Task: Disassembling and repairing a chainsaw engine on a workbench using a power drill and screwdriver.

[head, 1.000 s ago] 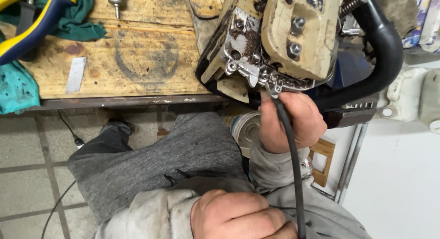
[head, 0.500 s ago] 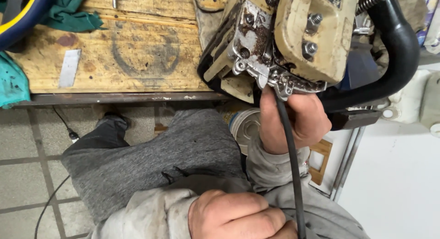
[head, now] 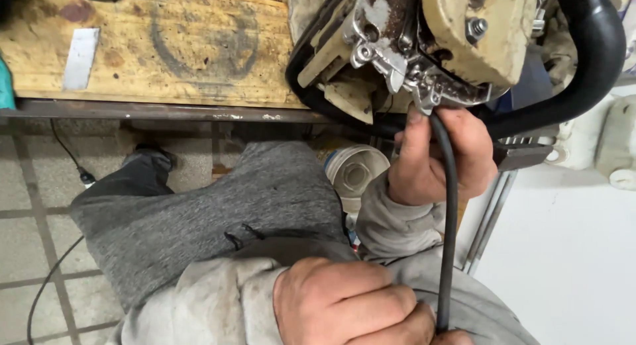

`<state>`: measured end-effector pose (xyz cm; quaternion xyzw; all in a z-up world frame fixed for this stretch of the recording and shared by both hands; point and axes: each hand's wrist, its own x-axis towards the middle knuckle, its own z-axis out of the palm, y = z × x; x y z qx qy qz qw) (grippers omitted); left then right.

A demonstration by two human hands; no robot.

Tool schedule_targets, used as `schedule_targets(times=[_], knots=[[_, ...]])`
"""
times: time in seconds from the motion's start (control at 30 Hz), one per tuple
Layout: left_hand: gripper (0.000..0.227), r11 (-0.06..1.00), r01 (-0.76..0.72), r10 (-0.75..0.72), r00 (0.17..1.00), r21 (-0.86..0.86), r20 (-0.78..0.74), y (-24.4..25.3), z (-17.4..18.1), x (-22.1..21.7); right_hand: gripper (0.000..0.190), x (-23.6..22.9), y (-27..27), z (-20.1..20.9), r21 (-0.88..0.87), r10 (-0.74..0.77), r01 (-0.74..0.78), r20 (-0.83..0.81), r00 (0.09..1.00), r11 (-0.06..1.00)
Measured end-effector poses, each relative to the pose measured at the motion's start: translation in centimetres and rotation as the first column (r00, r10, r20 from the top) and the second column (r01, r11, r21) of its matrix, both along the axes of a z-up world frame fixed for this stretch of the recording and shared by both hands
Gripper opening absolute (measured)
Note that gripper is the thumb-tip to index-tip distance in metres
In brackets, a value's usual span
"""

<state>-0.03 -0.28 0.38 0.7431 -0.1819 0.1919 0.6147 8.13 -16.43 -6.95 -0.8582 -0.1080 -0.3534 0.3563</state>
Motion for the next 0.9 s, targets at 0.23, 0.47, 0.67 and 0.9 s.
schedule_targets(times=[0.23, 0.47, 0.67, 0.9], knots=[[0.007, 0.994, 0.102, -0.103, 0.993, 0.025, 0.055, 1.1, -1.3, 0.3, 0.029, 0.8, -0.2, 0.6, -0.142, -0.013, 0.015, 0.018, 1.000, 0.990], [0.022, 0.996, -0.088, 0.082, 0.960, -0.010, -0.269, -0.2, 0.5, 0.2, 0.024, 1.0, 0.1, 0.6, -0.050, -0.008, 0.007, -0.020, 1.000, 0.999], [0.021, 0.992, -0.110, 0.121, 0.961, 0.055, -0.247, -0.2, -0.1, -0.1, 0.024, 1.1, 0.1, 0.6, -0.088, 0.063, -0.063, -0.005, 0.998, 0.994], [0.020, 0.998, -0.059, 0.060, 0.979, 0.010, -0.194, -0.1, -0.7, 0.0, 0.032, 1.4, 0.1, 0.2, -0.083, 0.047, -0.045, 0.021, 0.999, 0.996]])
